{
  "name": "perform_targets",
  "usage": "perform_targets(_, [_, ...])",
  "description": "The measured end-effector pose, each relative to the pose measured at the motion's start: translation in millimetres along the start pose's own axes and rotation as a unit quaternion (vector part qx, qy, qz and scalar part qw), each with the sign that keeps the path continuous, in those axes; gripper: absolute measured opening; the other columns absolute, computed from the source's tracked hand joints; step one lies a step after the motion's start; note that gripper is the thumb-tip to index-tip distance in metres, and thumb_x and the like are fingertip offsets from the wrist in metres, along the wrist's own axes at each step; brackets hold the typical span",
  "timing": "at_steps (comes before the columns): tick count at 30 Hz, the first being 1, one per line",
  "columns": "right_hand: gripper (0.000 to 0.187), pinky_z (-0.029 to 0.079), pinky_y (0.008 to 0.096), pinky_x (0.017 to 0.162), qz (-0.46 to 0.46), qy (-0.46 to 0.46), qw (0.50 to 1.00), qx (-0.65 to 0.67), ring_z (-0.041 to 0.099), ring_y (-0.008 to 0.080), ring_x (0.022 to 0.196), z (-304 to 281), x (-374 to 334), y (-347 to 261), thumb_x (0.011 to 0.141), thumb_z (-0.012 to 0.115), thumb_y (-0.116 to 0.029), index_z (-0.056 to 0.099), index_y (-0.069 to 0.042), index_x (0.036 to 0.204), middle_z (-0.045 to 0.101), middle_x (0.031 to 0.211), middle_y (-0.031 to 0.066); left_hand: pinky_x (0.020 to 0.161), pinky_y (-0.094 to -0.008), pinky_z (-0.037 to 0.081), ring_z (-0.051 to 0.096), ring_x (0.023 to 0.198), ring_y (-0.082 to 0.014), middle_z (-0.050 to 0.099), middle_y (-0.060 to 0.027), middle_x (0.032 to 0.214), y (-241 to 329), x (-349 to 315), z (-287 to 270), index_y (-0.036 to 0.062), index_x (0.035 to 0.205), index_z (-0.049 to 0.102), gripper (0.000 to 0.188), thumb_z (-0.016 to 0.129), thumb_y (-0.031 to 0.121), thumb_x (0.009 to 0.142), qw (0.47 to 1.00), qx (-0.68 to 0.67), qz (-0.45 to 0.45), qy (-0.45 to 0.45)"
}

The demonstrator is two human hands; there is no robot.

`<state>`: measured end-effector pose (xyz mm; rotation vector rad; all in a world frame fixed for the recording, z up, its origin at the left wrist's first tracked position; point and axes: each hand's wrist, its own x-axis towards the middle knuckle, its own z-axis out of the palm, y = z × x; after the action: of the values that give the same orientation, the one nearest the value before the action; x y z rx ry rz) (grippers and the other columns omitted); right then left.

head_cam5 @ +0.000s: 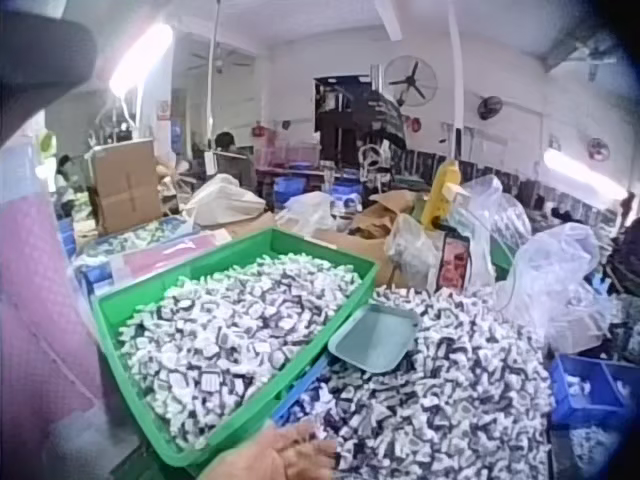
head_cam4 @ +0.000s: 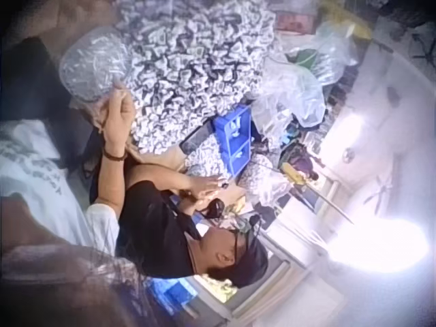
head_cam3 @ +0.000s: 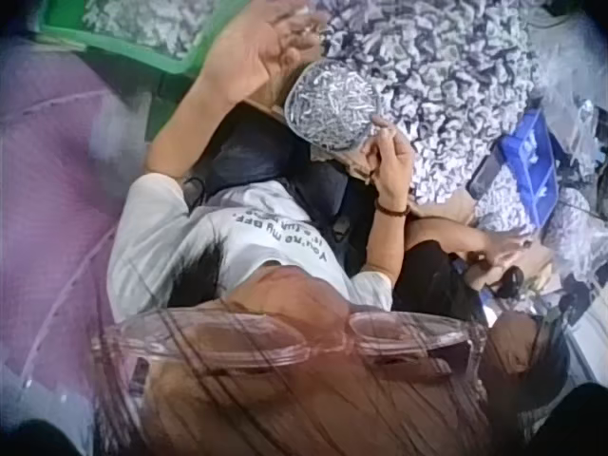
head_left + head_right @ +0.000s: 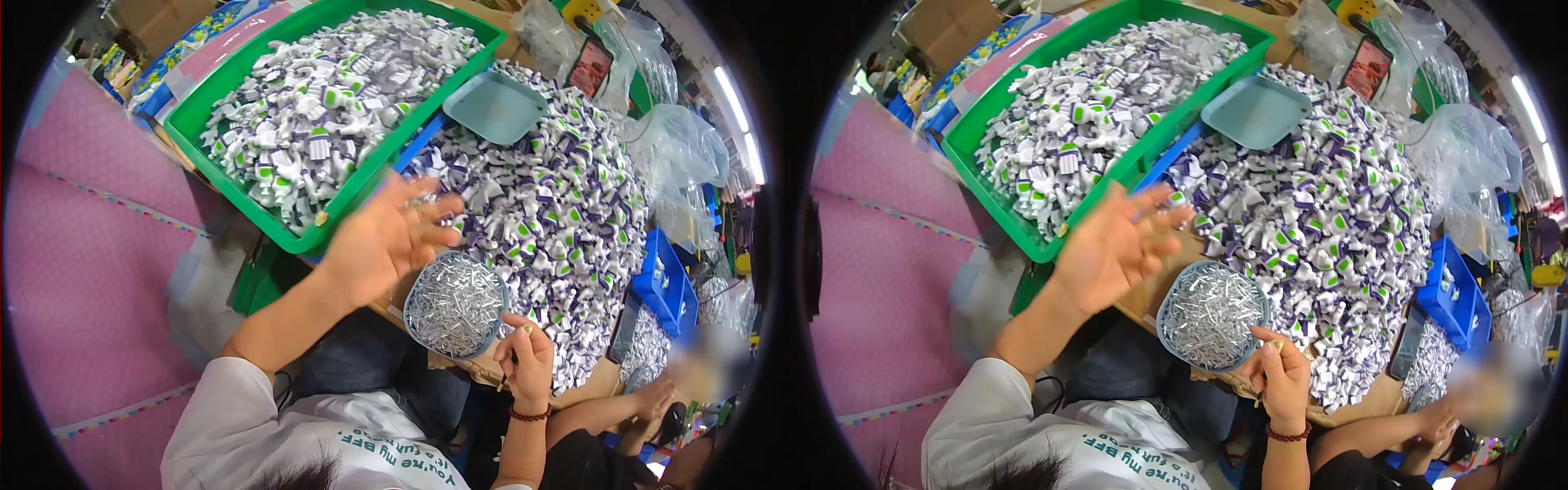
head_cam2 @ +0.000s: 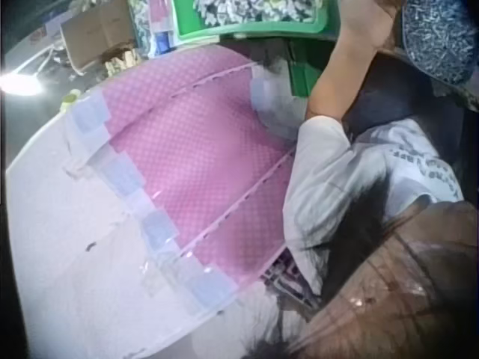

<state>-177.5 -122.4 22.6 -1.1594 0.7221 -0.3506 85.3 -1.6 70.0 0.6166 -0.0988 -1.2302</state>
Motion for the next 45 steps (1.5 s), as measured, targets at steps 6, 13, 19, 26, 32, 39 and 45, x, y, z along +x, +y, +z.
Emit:
perform_targets(6, [0.025, 0.032, 0.0153, 0.043, -0.033, 0.008, 0.997, -0.072, 0.042, 0.0023, 0.047, -8.3, -3.8, 2.7, 0.094, 0.049, -0.012, 0.057, 0.004, 0.111, 0.061, 0.068, 0.0072, 0.073, -0.0242, 0.046, 0.060, 0.087, -0.0131, 0.061, -0.0049, 0.100, -22.3, -2.6, -25.7, 0.0060, 0.115, 0.052, 0.025, 0.044, 0.021, 0.097, 0.973, 0.225, 0.055, 0.011])
perform_targets(13, [0.020, 0.041, 0.0220, 0.052, -0.107, 0.060, 0.935, -0.332, 0.054, 0.0099, 0.057, -11.6, -5.7, 9.1, 0.085, 0.057, -0.004, 0.061, 0.000, 0.104, 0.063, 0.072, 0.0063, 0.077, -0.0251, 0.046, 0.058, 0.088, -0.0118, 0.061, -0.0047, 0.097, -36.7, 34.2, -61.7, 0.0010, 0.109, 0.054, 0.019, 0.051, 0.010, 0.092, 0.865, 0.442, 0.234, 0.032])
perform_targets(19, [0.019, 0.047, 0.0327, 0.059, -0.221, 0.025, 0.812, -0.540, 0.059, 0.0258, 0.069, 5.7, 1.2, 12.6, 0.077, 0.065, -0.005, 0.062, -0.005, 0.096, 0.061, 0.083, 0.0091, 0.078, -0.0324, 0.046, 0.057, 0.088, -0.0252, 0.059, -0.0087, 0.093, -49.9, 75.6, -82.6, 0.0037, 0.099, 0.060, 0.018, 0.060, 0.003, 0.080, 0.606, 0.718, 0.339, 0.053])
perform_targets(26, [0.021, 0.048, 0.0344, 0.057, -0.249, 0.032, 0.754, -0.607, 0.059, 0.0261, 0.072, 13.2, 15.8, 32.9, 0.075, 0.066, -0.008, 0.059, -0.007, 0.095, 0.056, 0.083, 0.0079, 0.077, -0.0375, 0.044, 0.052, 0.090, -0.0276, 0.057, -0.0082, 0.088, -69.8, 99.3, -64.8, 0.0062, 0.088, 0.061, 0.020, 0.069, 0.007, 0.070, 0.504, 0.806, 0.307, -0.045])
perform_targets(32, [0.014, 0.046, 0.0314, 0.057, -0.256, 0.034, 0.799, -0.544, 0.060, 0.0259, 0.066, 12.4, 23.5, 36.4, 0.074, 0.068, -0.003, 0.061, -0.003, 0.086, 0.061, 0.080, 0.0108, 0.071, -0.0417, 0.045, 0.054, 0.086, -0.0299, 0.055, -0.0091, 0.086, -70.6, 110.6, -60.4, 0.0069, 0.082, 0.057, 0.016, 0.068, 0.011, 0.072, 0.452, 0.860, 0.230, -0.061])
perform_targets(39, [0.013, 0.047, 0.0339, 0.057, -0.232, 0.053, 0.831, -0.503, 0.059, 0.0279, 0.067, 10.8, 18.9, 27.9, 0.073, 0.066, -0.002, 0.060, -0.004, 0.084, 0.058, 0.077, 0.0098, 0.061, -0.0305, 0.048, 0.063, 0.075, -0.0236, 0.062, -0.0099, 0.093, -44.7, 75.4, -59.1, 0.0014, 0.102, 0.053, 0.020, 0.057, 0.006, 0.083, 0.780, 0.599, 0.180, 0.024])
perform_targets(45, [0.013, 0.047, 0.0335, 0.058, -0.262, 0.044, 0.828, -0.494, 0.060, 0.0276, 0.069, 11.8, 17.2, 14.3, 0.073, 0.065, 0.001, 0.060, -0.003, 0.085, 0.058, 0.081, 0.0102, 0.078, -0.0302, 0.053, 0.061, 0.089, -0.0176, 0.055, -0.0094, 0.109, -66.5, 2.0, -32.8, 0.0006, 0.124, 0.045, 0.033, 0.050, 0.004, 0.091, 0.962, 0.252, -0.054, -0.086])
